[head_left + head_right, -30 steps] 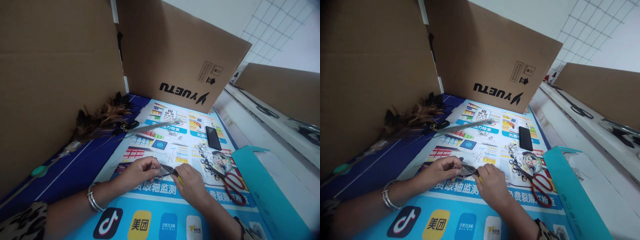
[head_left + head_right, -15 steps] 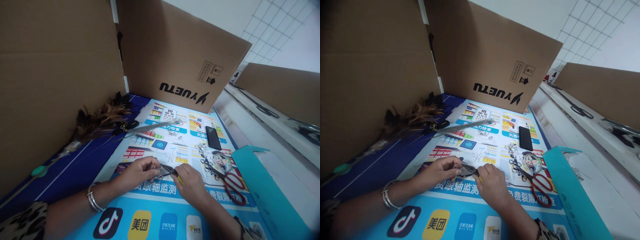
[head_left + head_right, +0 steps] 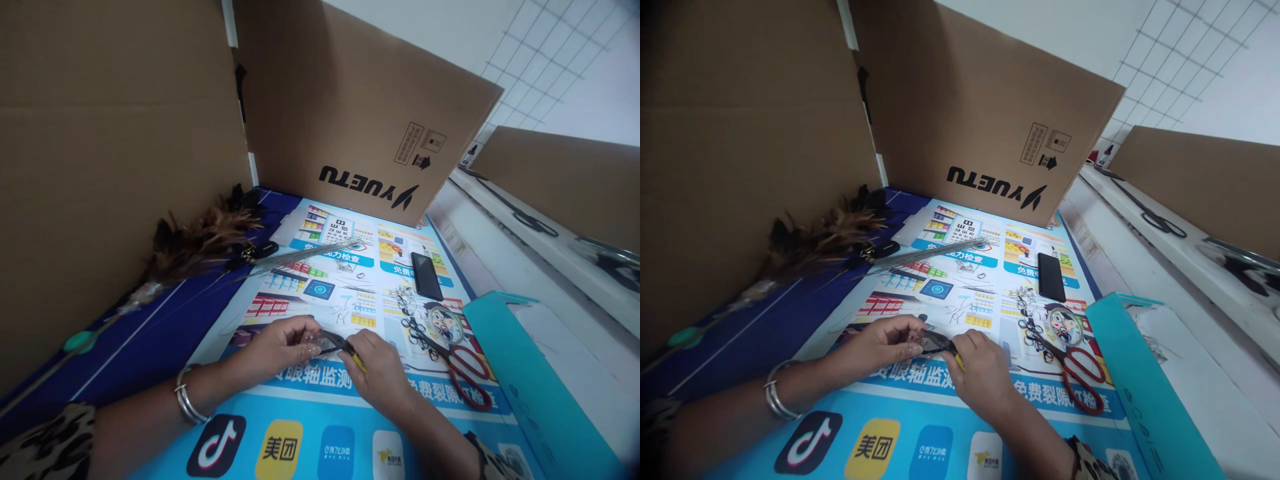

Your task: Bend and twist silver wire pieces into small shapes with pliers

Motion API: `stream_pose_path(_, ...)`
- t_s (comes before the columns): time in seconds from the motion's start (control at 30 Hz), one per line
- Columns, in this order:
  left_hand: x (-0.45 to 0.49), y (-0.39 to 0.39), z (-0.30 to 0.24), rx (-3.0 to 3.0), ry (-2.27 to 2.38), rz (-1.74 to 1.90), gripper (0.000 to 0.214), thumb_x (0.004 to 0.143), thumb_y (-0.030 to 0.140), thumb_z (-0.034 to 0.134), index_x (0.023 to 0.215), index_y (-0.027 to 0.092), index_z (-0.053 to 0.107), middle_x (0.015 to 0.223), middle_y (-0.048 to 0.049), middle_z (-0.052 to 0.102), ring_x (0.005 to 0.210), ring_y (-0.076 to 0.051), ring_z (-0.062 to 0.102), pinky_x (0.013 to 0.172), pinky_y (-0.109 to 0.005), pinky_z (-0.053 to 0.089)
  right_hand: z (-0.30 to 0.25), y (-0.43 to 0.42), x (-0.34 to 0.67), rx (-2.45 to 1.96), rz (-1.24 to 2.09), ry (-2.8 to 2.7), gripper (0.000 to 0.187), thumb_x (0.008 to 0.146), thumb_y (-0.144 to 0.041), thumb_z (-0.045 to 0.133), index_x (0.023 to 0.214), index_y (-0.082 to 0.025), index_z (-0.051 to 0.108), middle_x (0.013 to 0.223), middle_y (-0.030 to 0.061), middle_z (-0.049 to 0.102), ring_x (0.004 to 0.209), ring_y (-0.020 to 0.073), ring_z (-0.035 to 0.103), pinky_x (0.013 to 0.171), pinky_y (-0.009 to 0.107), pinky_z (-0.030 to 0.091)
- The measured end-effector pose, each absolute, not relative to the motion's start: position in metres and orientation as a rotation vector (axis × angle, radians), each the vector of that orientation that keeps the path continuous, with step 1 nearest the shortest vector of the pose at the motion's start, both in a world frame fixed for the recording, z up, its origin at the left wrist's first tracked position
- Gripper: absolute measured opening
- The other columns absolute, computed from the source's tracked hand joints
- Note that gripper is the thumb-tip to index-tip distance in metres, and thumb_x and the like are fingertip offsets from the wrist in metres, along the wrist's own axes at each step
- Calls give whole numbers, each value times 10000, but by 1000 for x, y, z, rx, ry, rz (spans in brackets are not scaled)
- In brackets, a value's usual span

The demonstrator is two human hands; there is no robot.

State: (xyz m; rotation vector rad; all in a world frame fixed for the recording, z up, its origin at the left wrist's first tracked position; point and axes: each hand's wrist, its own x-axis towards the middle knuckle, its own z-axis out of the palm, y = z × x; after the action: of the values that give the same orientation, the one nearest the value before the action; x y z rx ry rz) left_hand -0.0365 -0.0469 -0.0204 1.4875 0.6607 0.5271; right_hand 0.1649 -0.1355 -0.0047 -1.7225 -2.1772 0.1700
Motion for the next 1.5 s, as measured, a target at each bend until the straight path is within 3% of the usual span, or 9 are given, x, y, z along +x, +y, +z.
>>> stream_pose_path(0.2,-37,-46,-16,1581,724,570,123,760,267,592,819,160,577,768,7,536,728,-143,492,648,-246,393,-3,-135,166,-1736,146,-2183,166,893,-313,458,916,-177,550,874,53,573,802,170,525,648,245,376)
stream_pose_path(1.0,-34,-46,-15,1439,729,625,183,707,293,621,782,151,532,736,10,512,674,-125,471,616,-249,376,-2,-134,168,-1757,18,-2213,145,890,-299,466,876,-180,548,844,51,572,793,172,528,663,253,377)
stream_pose_path(1.5,-36,-46,-21,1544,762,604,162,753,311,605,787,165,543,728,14,513,679,-128,470,600,-235,369,-1,-134,168,-1747,-50,-2325,131,890,-294,472,864,-183,536,846,48,562,795,171,507,660,260,362)
